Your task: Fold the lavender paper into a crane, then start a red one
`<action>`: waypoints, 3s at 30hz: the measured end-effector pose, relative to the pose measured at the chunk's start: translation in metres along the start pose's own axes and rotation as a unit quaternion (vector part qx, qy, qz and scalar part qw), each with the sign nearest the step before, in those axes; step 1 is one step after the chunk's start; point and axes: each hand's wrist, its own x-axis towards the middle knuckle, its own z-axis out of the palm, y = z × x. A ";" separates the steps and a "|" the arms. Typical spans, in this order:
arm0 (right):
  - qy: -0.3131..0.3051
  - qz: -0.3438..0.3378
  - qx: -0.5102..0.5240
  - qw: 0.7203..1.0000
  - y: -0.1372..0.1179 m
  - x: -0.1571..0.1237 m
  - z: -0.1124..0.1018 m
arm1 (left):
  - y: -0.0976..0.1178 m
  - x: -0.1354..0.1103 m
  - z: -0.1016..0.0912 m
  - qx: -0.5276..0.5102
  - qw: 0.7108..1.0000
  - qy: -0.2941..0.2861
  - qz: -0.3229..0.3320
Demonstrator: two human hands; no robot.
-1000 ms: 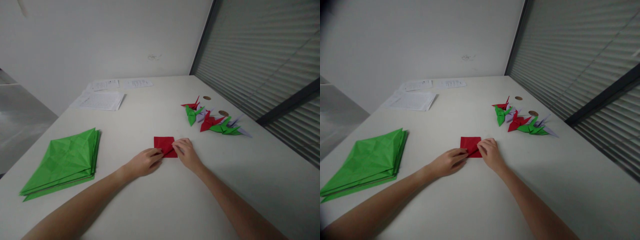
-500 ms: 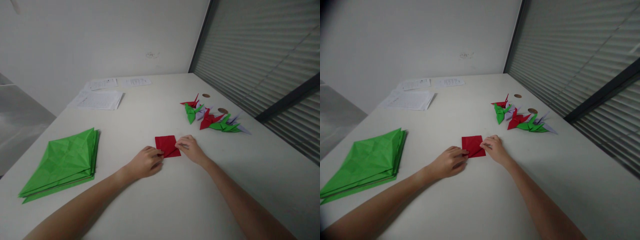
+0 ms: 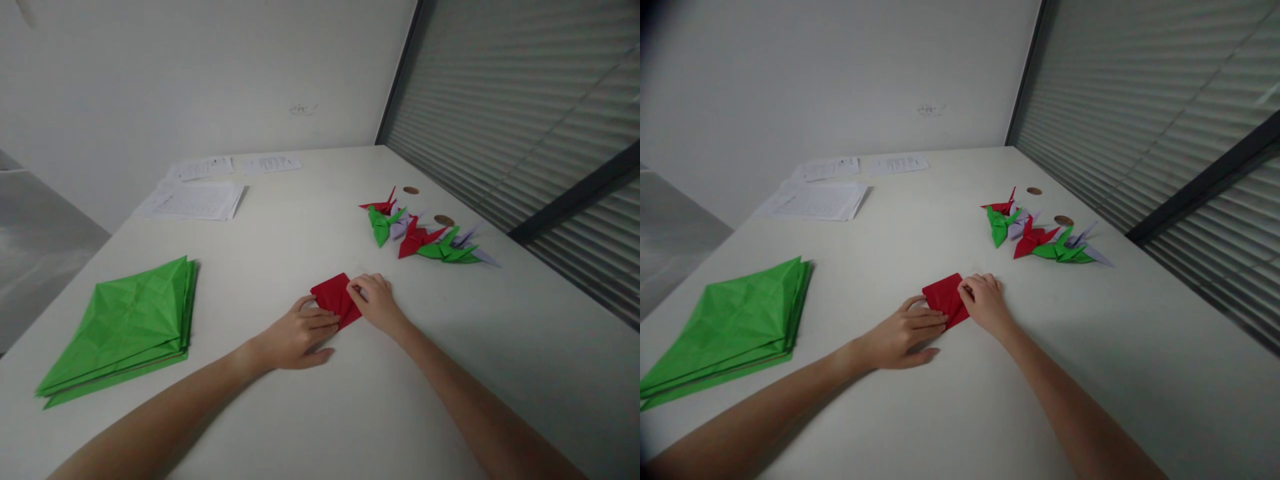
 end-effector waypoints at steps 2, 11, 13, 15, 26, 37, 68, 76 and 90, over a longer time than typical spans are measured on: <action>0.003 0.007 0.000 1.000 0.000 0.000 0.000 | 0.001 0.000 -0.002 0.013 1.000 0.007 -0.002; 0.015 0.016 -0.043 0.999 -0.005 -0.002 0.003 | -0.003 0.000 -0.001 0.027 0.999 -0.003 0.036; 0.021 0.026 -0.078 0.996 -0.010 -0.002 0.004 | -0.003 0.000 0.000 0.035 0.999 -0.005 0.038; 0.026 0.033 -0.110 0.993 -0.015 -0.003 0.005 | -0.003 0.001 -0.001 0.050 0.998 -0.001 0.039; 0.053 0.018 -0.206 0.977 -0.026 -0.007 0.010 | 0.000 0.005 -0.003 0.029 0.999 -0.002 0.043; 0.046 0.027 -0.202 0.978 -0.027 -0.006 0.010 | -0.003 0.005 -0.003 0.004 0.999 0.011 0.042; 0.056 0.030 -0.234 0.970 -0.030 -0.006 0.011 | -0.003 0.008 -0.007 -0.038 0.999 -0.017 0.028; 0.057 0.018 -0.236 0.970 -0.026 -0.005 0.012 | -0.002 0.009 -0.006 -0.031 0.999 0.003 0.038; 0.053 0.021 -0.241 0.969 -0.026 -0.005 0.013 | -0.006 0.010 -0.008 -0.056 0.998 -0.009 0.026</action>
